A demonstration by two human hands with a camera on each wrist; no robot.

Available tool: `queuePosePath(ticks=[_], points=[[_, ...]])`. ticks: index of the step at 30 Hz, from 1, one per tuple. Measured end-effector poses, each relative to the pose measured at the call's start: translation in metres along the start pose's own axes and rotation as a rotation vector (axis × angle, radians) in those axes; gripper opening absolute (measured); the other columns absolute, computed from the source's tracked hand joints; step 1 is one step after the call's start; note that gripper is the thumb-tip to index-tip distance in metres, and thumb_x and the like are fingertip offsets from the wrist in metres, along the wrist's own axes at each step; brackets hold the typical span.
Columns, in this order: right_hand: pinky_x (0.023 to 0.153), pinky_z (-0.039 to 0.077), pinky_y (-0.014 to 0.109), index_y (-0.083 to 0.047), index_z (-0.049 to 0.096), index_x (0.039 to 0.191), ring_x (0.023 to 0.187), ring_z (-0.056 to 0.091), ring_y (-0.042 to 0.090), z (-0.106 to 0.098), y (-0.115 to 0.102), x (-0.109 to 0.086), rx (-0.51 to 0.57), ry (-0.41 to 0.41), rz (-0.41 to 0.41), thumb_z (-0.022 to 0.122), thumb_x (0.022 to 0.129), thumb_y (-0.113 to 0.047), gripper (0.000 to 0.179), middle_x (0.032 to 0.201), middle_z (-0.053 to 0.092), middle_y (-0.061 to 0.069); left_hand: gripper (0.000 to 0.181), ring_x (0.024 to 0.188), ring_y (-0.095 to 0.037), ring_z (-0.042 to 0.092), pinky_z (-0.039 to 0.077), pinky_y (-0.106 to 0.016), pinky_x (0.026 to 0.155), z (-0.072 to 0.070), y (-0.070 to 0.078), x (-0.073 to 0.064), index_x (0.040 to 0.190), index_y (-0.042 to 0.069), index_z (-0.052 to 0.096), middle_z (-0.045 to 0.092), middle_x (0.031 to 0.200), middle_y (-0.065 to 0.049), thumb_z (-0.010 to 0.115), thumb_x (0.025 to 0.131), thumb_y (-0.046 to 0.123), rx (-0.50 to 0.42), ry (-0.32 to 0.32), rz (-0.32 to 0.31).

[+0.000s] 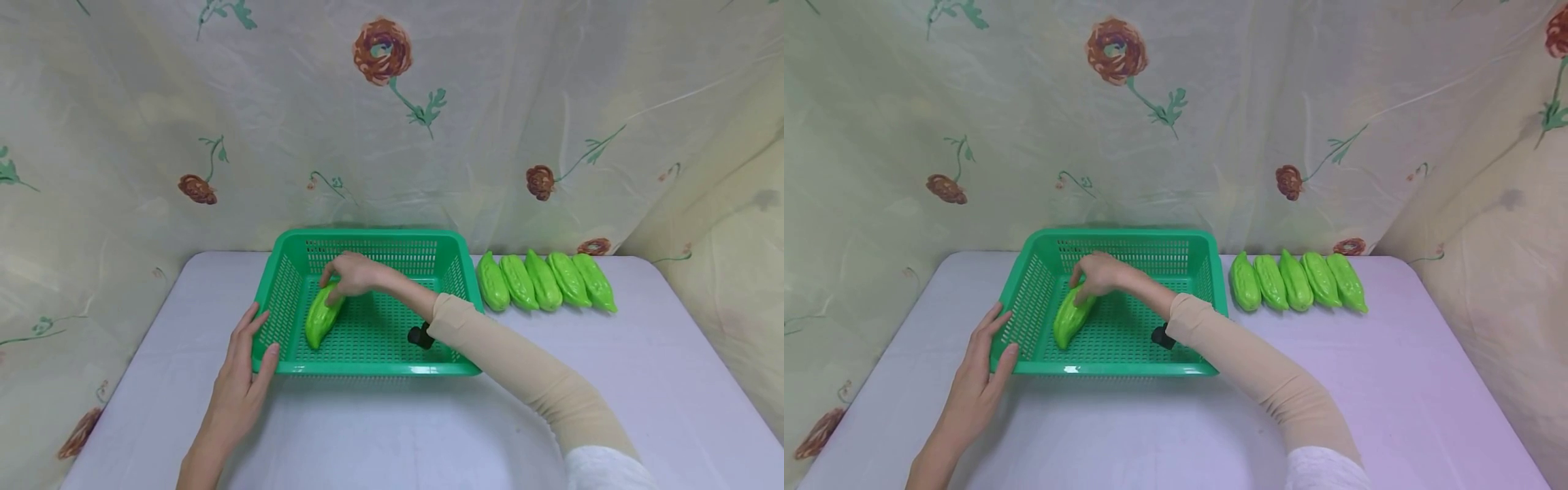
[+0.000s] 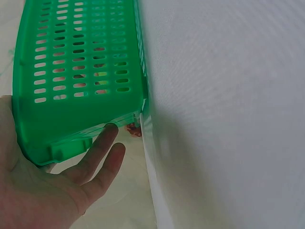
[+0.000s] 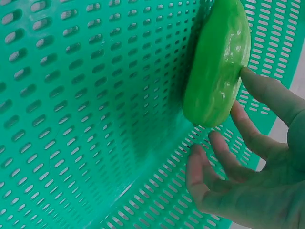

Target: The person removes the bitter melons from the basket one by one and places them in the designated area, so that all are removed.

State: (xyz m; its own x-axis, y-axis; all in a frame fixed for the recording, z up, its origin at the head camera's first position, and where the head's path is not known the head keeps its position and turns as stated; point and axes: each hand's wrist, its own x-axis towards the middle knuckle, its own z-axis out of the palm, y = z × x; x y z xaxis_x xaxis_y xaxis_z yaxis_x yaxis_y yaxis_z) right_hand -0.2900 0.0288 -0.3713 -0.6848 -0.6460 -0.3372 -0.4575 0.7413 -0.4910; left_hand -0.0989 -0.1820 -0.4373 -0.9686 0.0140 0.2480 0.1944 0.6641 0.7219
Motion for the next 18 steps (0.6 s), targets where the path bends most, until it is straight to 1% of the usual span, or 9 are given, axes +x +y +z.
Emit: queuePosePath(ticks=[2, 3, 5, 8, 11, 15, 18], points=[[0.133, 0.034, 0.045, -0.013, 0.071, 0.138, 0.158, 0.044, 0.031, 0.0002, 0.0004, 0.0005, -0.005, -0.012, 0.014, 0.079, 0.1, -0.028, 0.042, 0.156, 0.063, 0.008, 0.055, 0.162, -0.044, 0.033, 0.04, -0.074, 0.118, -0.0004, 0.0004, -0.0002, 0.167, 0.012, 0.034, 0.022, 0.181, -0.007, 0.048, 0.116, 0.027, 0.0, 0.001, 0.005], [0.13, 0.039, 0.045, -0.013, 0.071, 0.138, 0.154, 0.048, 0.031, 0.0004, 0.0009, 0.001, -0.009, -0.02, 0.022, 0.078, 0.1, -0.03, 0.042, 0.155, 0.063, 0.009, 0.054, 0.162, -0.044, 0.033, 0.04, -0.074, 0.118, -0.0006, 0.0008, -0.0004, 0.167, 0.012, 0.034, 0.022, 0.181, -0.007, 0.048, 0.116, 0.026, -0.001, 0.003, 0.008], [0.124, 0.045, 0.044, -0.013, 0.07, 0.136, 0.147, 0.056, 0.029, 0.0006, 0.002, 0.0015, -0.014, -0.041, 0.038, 0.078, 0.1, -0.035, 0.043, 0.151, 0.065, 0.009, 0.054, 0.162, -0.044, 0.033, 0.041, -0.074, 0.117, -0.0007, 0.0014, -0.0006, 0.166, 0.012, 0.035, 0.023, 0.18, -0.007, 0.048, 0.116, 0.026, -0.003, 0.009, 0.013], [0.118, 0.05, 0.043, -0.014, 0.069, 0.134, 0.137, 0.062, 0.028, 0.001, 0.0038, 0.0023, -0.019, -0.068, 0.048, 0.077, 0.1, -0.04, 0.044, 0.144, 0.069, 0.009, 0.053, 0.161, -0.044, 0.034, 0.042, -0.074, 0.116, -0.0008, 0.0024, -0.0011, 0.166, 0.013, 0.036, 0.024, 0.18, -0.007, 0.049, 0.116, 0.025, -0.005, 0.016, 0.021], [0.118, 0.05, 0.044, -0.015, 0.069, 0.135, 0.136, 0.062, 0.027, 0.0012, 0.0044, 0.0021, -0.018, -0.088, 0.046, 0.077, 0.099, -0.043, 0.046, 0.142, 0.069, 0.008, 0.053, 0.162, -0.044, 0.034, 0.041, -0.074, 0.116, -0.0009, 0.0028, -0.0014, 0.166, 0.013, 0.036, 0.025, 0.18, -0.007, 0.05, 0.115, 0.023, -0.008, 0.018, 0.021], [0.122, 0.047, 0.047, -0.016, 0.068, 0.139, 0.141, 0.059, 0.03, 0.0015, 0.0037, 0.001, 0.002, -0.116, 0.035, 0.078, 0.099, -0.04, 0.048, 0.147, 0.067, 0.011, 0.053, 0.162, -0.043, 0.034, 0.04, -0.074, 0.117, -0.0011, 0.0031, -0.0014, 0.166, 0.013, 0.037, 0.025, 0.18, -0.007, 0.05, 0.115, 0.024, -0.01, 0.018, 0.017], [0.122, 0.047, 0.048, -0.017, 0.066, 0.143, 0.145, 0.057, 0.031, 0.0017, 0.0034, 0.0005, -0.001, -0.158, 0.021, 0.079, 0.099, -0.037, 0.05, 0.151, 0.065, 0.012, 0.053, 0.162, -0.043, 0.034, 0.04, -0.075, 0.117, -0.0012, 0.0034, -0.0014, 0.166, 0.013, 0.037, 0.025, 0.18, -0.007, 0.05, 0.115, 0.025, -0.01, 0.018, 0.015]])
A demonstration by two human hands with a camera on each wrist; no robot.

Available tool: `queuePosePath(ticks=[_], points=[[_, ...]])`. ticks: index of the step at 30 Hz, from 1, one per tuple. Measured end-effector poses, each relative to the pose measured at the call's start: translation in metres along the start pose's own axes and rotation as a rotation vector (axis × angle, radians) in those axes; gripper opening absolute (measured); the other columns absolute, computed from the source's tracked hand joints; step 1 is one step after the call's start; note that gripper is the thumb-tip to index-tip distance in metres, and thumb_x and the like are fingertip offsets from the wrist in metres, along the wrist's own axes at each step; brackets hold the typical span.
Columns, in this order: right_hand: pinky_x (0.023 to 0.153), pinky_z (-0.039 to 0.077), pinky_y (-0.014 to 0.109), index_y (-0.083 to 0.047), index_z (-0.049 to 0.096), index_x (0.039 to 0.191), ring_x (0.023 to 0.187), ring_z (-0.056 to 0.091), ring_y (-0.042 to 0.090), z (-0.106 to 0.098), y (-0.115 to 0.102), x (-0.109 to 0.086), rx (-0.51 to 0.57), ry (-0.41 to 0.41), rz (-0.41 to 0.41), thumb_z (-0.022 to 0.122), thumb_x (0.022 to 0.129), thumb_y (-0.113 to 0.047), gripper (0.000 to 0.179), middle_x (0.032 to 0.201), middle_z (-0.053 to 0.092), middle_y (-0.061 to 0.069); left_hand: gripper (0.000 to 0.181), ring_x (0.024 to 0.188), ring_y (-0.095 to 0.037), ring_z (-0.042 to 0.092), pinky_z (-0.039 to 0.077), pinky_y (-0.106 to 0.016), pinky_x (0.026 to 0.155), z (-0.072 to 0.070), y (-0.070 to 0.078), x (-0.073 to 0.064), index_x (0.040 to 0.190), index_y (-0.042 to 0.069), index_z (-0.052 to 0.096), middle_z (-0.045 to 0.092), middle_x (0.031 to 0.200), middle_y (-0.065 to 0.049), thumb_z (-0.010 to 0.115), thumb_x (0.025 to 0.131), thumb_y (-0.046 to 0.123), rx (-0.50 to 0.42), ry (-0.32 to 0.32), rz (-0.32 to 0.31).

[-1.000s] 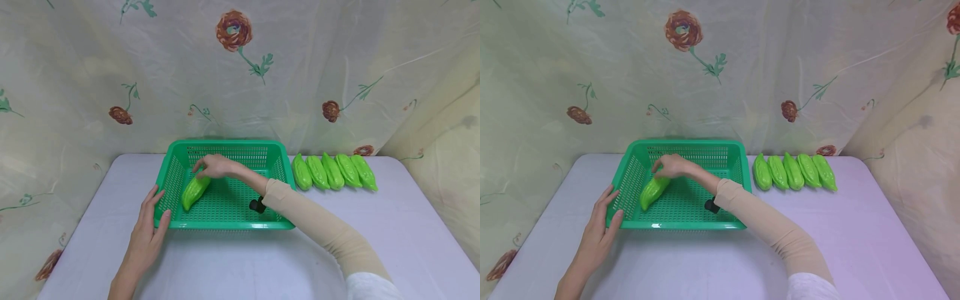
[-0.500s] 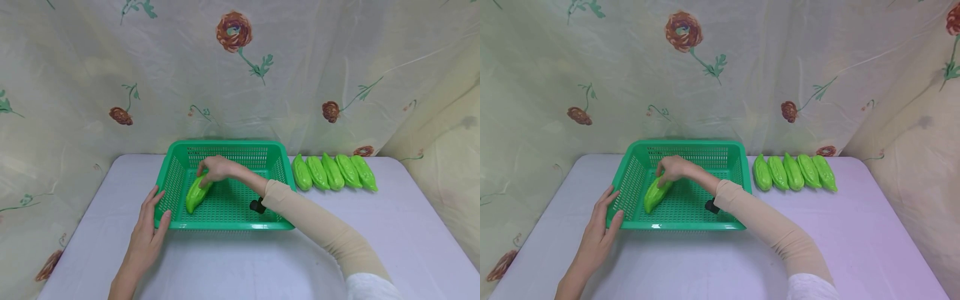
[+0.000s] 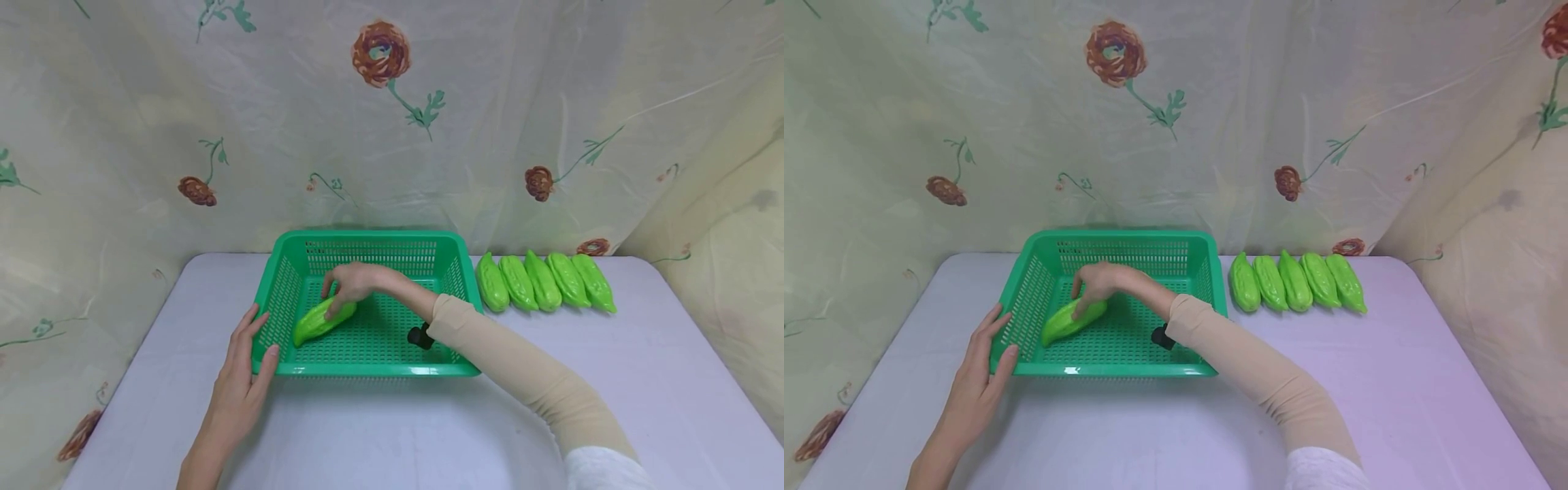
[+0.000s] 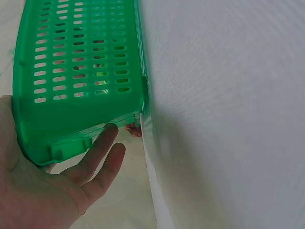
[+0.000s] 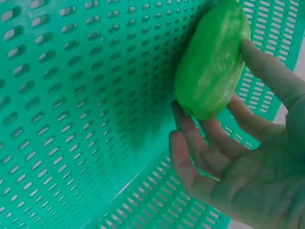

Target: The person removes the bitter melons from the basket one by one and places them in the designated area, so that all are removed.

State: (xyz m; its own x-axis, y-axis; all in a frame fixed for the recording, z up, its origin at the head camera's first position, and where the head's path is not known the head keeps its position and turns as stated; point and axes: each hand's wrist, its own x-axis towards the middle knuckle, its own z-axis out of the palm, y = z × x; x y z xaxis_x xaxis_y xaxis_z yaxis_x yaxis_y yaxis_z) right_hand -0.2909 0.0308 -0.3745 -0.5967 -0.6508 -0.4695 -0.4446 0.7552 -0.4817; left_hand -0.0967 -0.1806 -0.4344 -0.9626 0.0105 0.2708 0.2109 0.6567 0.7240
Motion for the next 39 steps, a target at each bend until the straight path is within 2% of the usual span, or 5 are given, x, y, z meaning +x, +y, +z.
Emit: queuePosePath(ticks=[12, 18, 23, 29, 39], points=[[0.117, 0.05, 0.047, -0.021, 0.063, 0.148, 0.15, 0.051, 0.029, 0.001, -0.003, -0.002, -0.049, -0.091, 0.001, 0.074, 0.102, -0.044, 0.053, 0.167, 0.049, 0.009, 0.053, 0.16, -0.043, 0.037, 0.043, -0.075, 0.113, 0.0, 0.0, -0.001, 0.165, 0.013, 0.037, 0.025, 0.18, -0.005, 0.049, 0.116, 0.026, 0.01, 0.001, 0.005], [0.083, 0.052, 0.031, -0.017, 0.06, 0.152, 0.095, 0.057, 0.013, -0.002, -0.003, -0.005, -0.031, -0.112, 0.008, 0.074, 0.101, -0.047, 0.061, 0.142, 0.061, 0.005, 0.053, 0.16, -0.042, 0.037, 0.043, -0.075, 0.113, 0.0, 0.0, -0.001, 0.165, 0.014, 0.037, 0.025, 0.18, -0.004, 0.049, 0.116, 0.026, 0.006, -0.001, 0.0], [0.094, 0.059, 0.043, -0.013, 0.059, 0.154, 0.077, 0.045, 0.009, -0.006, -0.005, -0.009, 0.0, -0.106, 0.004, 0.073, 0.101, -0.048, 0.064, 0.125, 0.061, 0.003, 0.053, 0.16, -0.043, 0.038, 0.044, -0.075, 0.112, 0.001, 0.0, -0.001, 0.165, 0.014, 0.037, 0.025, 0.18, -0.005, 0.049, 0.116, 0.026, 0.009, 0.002, 0.005], [0.095, 0.058, 0.036, -0.012, 0.059, 0.153, 0.102, 0.057, 0.013, -0.01, -0.004, -0.017, -0.019, -0.097, -0.016, 0.069, 0.103, -0.05, 0.064, 0.159, 0.056, 0.008, 0.053, 0.159, -0.043, 0.038, 0.043, -0.075, 0.113, 0.0, 0.0, 0.0, 0.165, 0.014, 0.037, 0.025, 0.18, -0.006, 0.05, 0.115, 0.026, 0.005, 0.0, 0.007], [0.113, 0.055, 0.045, -0.01, 0.06, 0.151, 0.142, 0.057, 0.024, -0.026, -0.001, -0.04, 0.089, -0.067, -0.001, 0.069, 0.102, -0.053, 0.065, 0.163, 0.052, 0.006, 0.053, 0.161, -0.043, 0.035, 0.039, -0.075, 0.117, 0.001, 0.0, 0.0, 0.165, 0.013, 0.038, 0.026, 0.179, -0.006, 0.051, 0.115, 0.023, -0.002, 0.005, 0.011]])
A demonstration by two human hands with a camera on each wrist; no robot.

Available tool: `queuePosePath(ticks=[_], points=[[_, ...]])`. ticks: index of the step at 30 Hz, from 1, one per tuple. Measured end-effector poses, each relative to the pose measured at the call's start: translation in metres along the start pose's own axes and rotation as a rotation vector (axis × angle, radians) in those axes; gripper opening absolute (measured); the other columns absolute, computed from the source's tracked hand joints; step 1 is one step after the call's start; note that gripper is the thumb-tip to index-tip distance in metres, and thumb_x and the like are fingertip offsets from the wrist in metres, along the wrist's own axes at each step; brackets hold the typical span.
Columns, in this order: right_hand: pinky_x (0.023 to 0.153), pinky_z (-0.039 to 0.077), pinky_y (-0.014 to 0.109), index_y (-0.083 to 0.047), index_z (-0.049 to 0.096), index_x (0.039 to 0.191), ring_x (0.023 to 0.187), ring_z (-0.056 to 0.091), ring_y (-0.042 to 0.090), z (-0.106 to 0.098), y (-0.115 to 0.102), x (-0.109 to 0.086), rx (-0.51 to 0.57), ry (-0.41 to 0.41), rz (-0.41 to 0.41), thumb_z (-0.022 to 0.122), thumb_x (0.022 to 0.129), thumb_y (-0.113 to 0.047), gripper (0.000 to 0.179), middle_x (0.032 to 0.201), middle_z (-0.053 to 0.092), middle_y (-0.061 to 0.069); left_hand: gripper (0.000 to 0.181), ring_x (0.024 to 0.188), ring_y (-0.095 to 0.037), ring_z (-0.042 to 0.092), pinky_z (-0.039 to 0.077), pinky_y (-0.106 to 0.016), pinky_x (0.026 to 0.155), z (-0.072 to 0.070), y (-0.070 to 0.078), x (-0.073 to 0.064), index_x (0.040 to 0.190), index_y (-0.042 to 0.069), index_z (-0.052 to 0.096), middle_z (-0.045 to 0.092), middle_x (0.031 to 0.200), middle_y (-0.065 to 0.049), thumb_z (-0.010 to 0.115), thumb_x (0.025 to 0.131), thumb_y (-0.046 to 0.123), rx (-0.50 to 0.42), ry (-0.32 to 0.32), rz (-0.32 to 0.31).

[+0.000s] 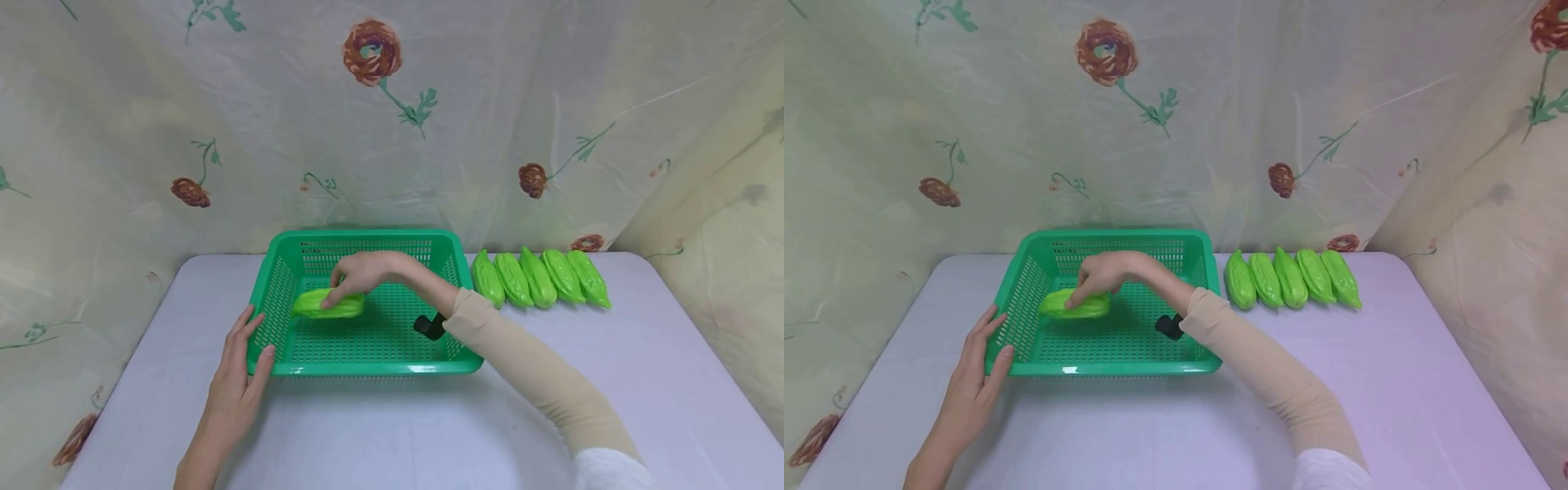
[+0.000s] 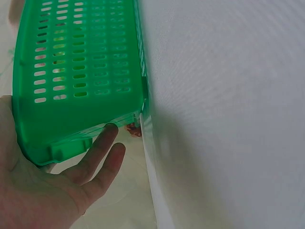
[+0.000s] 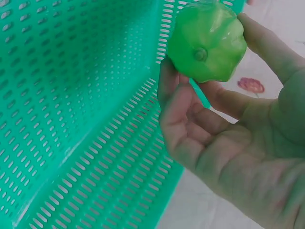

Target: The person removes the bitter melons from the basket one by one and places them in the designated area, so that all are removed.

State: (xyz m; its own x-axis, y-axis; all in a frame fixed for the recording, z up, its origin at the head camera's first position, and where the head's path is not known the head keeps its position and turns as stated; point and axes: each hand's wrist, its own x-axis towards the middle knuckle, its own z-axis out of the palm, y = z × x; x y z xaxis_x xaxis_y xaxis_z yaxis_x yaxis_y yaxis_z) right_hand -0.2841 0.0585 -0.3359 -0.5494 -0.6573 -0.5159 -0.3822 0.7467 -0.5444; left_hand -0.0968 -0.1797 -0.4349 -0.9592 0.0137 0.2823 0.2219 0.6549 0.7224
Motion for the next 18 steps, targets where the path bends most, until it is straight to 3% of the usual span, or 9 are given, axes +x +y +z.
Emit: queuePosePath(ticks=[8, 18], points=[[0.105, 0.061, 0.041, -0.011, 0.06, 0.149, 0.131, 0.062, 0.015, -0.01, 0.007, -0.017, 0.152, 0.011, -0.023, 0.07, 0.103, -0.05, 0.061, 0.154, 0.058, 0.003, 0.053, 0.161, -0.044, 0.035, 0.039, -0.075, 0.117, 0.0, 0.0, -0.001, 0.165, 0.013, 0.038, 0.026, 0.179, -0.007, 0.05, 0.115, 0.024, 0.005, 0.007, 0.003], [0.098, 0.06, 0.034, -0.016, 0.063, 0.143, 0.124, 0.067, 0.014, -0.018, 0.016, -0.043, 0.164, 0.062, -0.067, 0.069, 0.104, -0.048, 0.051, 0.139, 0.07, 0.0, 0.053, 0.161, -0.044, 0.035, 0.04, -0.075, 0.116, 0.0, 0.0, 0.0, 0.165, 0.011, 0.037, 0.026, 0.179, -0.007, 0.05, 0.115, 0.024, 0.004, 0.002, -0.001]])
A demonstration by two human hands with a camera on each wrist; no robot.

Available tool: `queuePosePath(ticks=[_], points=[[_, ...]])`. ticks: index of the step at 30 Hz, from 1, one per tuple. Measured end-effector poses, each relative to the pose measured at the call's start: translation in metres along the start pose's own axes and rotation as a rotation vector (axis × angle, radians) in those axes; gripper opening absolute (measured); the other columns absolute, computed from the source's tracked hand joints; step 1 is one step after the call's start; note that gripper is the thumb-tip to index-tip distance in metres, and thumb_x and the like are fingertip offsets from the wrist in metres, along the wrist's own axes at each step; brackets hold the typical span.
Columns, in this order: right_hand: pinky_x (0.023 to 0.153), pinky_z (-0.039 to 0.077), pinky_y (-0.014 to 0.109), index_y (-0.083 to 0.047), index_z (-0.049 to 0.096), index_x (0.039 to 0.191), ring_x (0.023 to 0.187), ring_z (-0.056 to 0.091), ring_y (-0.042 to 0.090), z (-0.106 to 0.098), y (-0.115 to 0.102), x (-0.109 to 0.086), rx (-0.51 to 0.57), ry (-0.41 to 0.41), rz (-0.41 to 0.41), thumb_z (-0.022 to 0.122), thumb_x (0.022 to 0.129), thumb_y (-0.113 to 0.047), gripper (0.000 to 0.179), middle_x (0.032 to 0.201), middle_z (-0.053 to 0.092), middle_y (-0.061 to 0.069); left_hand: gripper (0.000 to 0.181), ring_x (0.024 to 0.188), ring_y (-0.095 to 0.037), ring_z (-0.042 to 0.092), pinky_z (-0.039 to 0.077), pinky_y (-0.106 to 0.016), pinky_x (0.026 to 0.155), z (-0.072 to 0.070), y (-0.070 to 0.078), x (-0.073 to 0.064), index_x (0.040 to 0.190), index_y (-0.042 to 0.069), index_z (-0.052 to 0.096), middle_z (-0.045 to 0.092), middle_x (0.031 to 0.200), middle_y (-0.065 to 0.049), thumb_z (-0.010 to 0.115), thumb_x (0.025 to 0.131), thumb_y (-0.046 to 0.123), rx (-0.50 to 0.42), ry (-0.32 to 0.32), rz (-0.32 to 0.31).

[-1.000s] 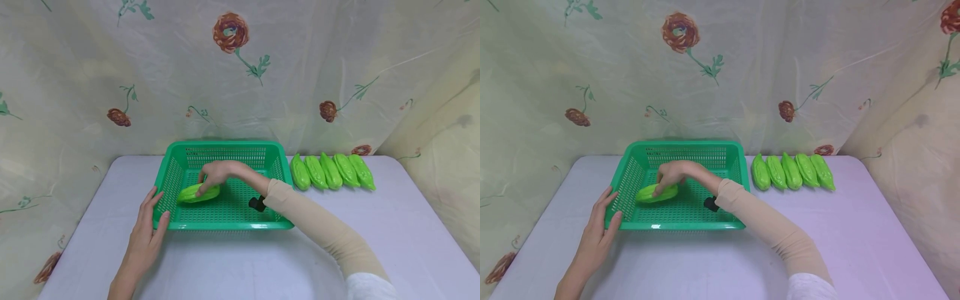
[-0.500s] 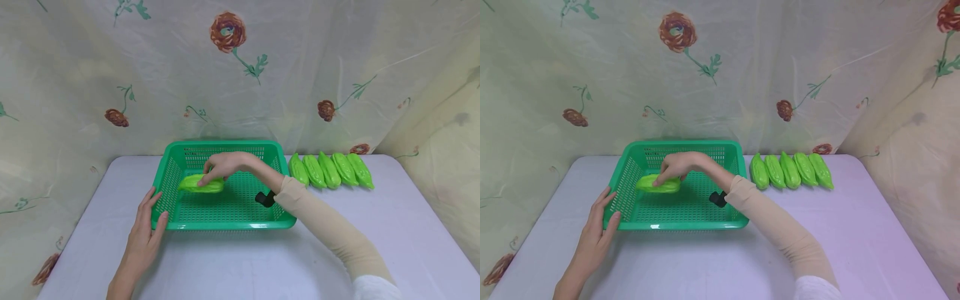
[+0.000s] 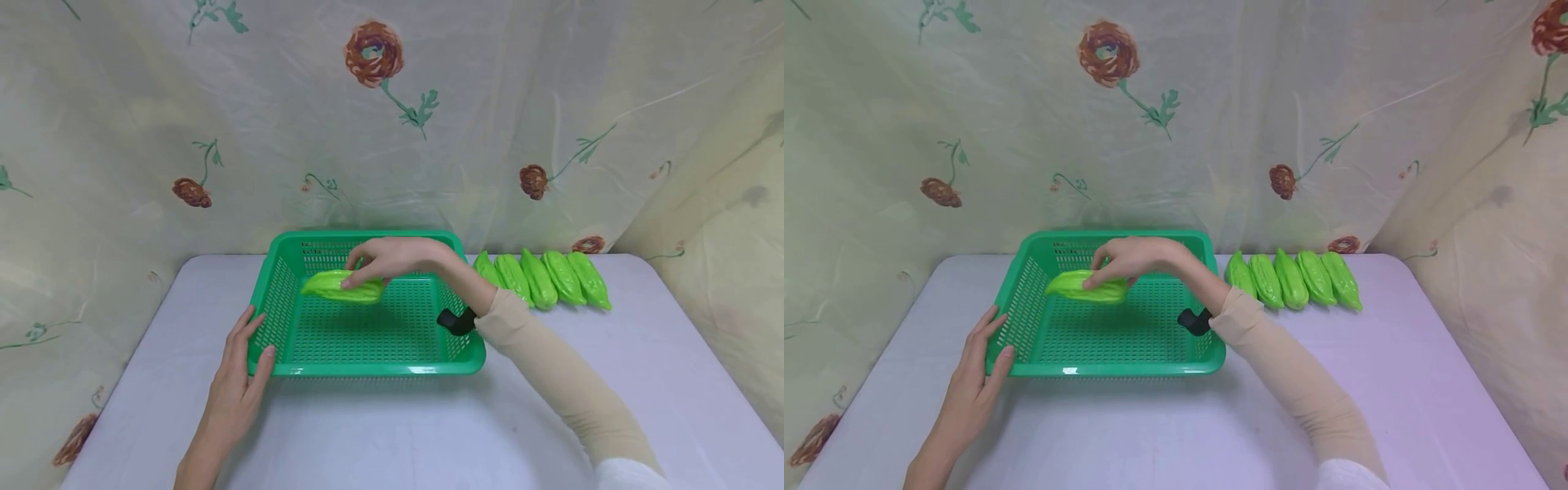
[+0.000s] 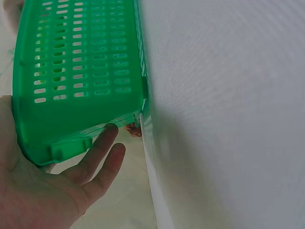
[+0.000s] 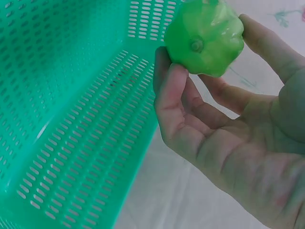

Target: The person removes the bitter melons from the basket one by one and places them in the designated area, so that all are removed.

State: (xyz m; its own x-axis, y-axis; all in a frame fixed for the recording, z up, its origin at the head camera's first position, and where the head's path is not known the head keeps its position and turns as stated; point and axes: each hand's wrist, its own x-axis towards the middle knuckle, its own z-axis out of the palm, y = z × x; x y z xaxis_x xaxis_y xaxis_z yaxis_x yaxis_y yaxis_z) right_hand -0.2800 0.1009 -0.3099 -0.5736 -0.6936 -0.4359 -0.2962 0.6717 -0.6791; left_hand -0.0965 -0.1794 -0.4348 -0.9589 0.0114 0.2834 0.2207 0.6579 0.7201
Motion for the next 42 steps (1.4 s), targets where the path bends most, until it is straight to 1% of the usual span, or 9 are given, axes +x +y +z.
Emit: queuePosePath(ticks=[2, 5, 11, 15, 21, 25, 28, 37, 42], points=[[0.099, 0.06, 0.034, -0.016, 0.063, 0.142, 0.121, 0.068, 0.016, -0.002, 0.002, -0.007, 0.001, 0.016, -0.012, 0.069, 0.104, -0.047, 0.049, 0.134, 0.073, 0.001, 0.053, 0.161, -0.044, 0.035, 0.041, -0.075, 0.116, 0.0, 0.0, 0.0, 0.165, 0.011, 0.037, 0.026, 0.179, -0.008, 0.05, 0.115, 0.024, 0.003, 0.001, 0.003], [0.102, 0.059, 0.037, -0.017, 0.062, 0.142, 0.122, 0.068, 0.017, -0.005, 0.006, -0.017, 0.014, 0.045, -0.013, 0.068, 0.104, -0.048, 0.05, 0.134, 0.073, 0.001, 0.052, 0.161, -0.044, 0.035, 0.041, -0.075, 0.114, 0.001, -0.001, 0.0, 0.165, 0.011, 0.038, 0.026, 0.179, -0.007, 0.049, 0.115, 0.024, 0.005, 0.004, 0.008], [0.1, 0.06, 0.037, -0.016, 0.059, 0.148, 0.129, 0.067, 0.02, -0.012, 0.017, -0.04, 0.029, 0.105, 0.003, 0.067, 0.105, -0.049, 0.054, 0.147, 0.066, 0.006, 0.053, 0.161, -0.044, 0.035, 0.041, -0.075, 0.115, 0.001, -0.001, 0.0, 0.165, 0.011, 0.037, 0.026, 0.179, -0.008, 0.049, 0.115, 0.025, 0.001, 0.0, 0.004], [0.106, 0.058, 0.043, -0.015, 0.055, 0.152, 0.137, 0.062, 0.025, -0.02, 0.028, -0.054, 0.074, 0.132, 0.024, 0.064, 0.107, -0.048, 0.057, 0.154, 0.06, 0.008, 0.053, 0.161, -0.045, 0.035, 0.04, -0.075, 0.116, 0.0, -0.001, 0.0, 0.165, 0.011, 0.037, 0.025, 0.179, -0.008, 0.049, 0.115, 0.025, 0.002, 0.001, 0.0], [0.114, 0.054, 0.05, -0.014, 0.053, 0.153, 0.143, 0.056, 0.029, -0.026, 0.05, -0.074, 0.153, 0.21, 0.035, 0.062, 0.108, -0.048, 0.057, 0.159, 0.055, 0.009, 0.053, 0.16, -0.045, 0.036, 0.041, -0.075, 0.115, 0.0, -0.001, 0.0, 0.165, 0.011, 0.037, 0.025, 0.179, -0.008, 0.049, 0.115, 0.024, 0.002, 0.001, 0.001], [0.114, 0.051, 0.054, -0.014, 0.051, 0.154, 0.143, 0.056, 0.031, -0.026, 0.067, -0.088, 0.18, 0.273, 0.038, 0.059, 0.109, -0.048, 0.057, 0.158, 0.054, 0.011, 0.053, 0.16, -0.045, 0.036, 0.042, -0.075, 0.114, 0.0, -0.001, 0.0, 0.165, 0.011, 0.037, 0.025, 0.179, -0.008, 0.05, 0.115, 0.022, 0.003, 0.0, 0.002], [0.115, 0.05, 0.056, -0.013, 0.047, 0.158, 0.145, 0.053, 0.034, -0.027, 0.079, -0.097, 0.205, 0.316, 0.053, 0.057, 0.109, -0.05, 0.062, 0.162, 0.051, 0.013, 0.053, 0.16, -0.044, 0.036, 0.042, -0.074, 0.114, 0.0, -0.001, 0.0, 0.165, 0.011, 0.037, 0.025, 0.179, -0.008, 0.05, 0.115, 0.021, 0.002, -0.003, 0.002], [0.12, 0.045, 0.058, -0.006, 0.039, 0.162, 0.154, 0.043, 0.037, -0.033, 0.114, -0.131, 0.31, 0.424, 0.088, 0.054, 0.112, -0.048, 0.068, 0.17, 0.04, 0.018, 0.053, 0.16, -0.043, 0.037, 0.043, -0.074, 0.113, 0.0, 0.001, 0.0, 0.165, 0.012, 0.037, 0.025, 0.18, -0.007, 0.049, 0.115, 0.025, 0.009, -0.005, -0.001], [0.124, 0.041, 0.062, -0.004, 0.032, 0.166, 0.16, 0.034, 0.039, -0.036, 0.135, -0.143, 0.357, 0.486, 0.126, 0.052, 0.112, -0.05, 0.073, 0.173, 0.032, 0.02, 0.053, 0.161, -0.044, 0.035, 0.041, -0.075, 0.115, -0.001, 0.002, 0.0, 0.166, 0.012, 0.036, 0.024, 0.18, -0.007, 0.049, 0.116, 0.025, 0.003, -0.01, -0.007]])
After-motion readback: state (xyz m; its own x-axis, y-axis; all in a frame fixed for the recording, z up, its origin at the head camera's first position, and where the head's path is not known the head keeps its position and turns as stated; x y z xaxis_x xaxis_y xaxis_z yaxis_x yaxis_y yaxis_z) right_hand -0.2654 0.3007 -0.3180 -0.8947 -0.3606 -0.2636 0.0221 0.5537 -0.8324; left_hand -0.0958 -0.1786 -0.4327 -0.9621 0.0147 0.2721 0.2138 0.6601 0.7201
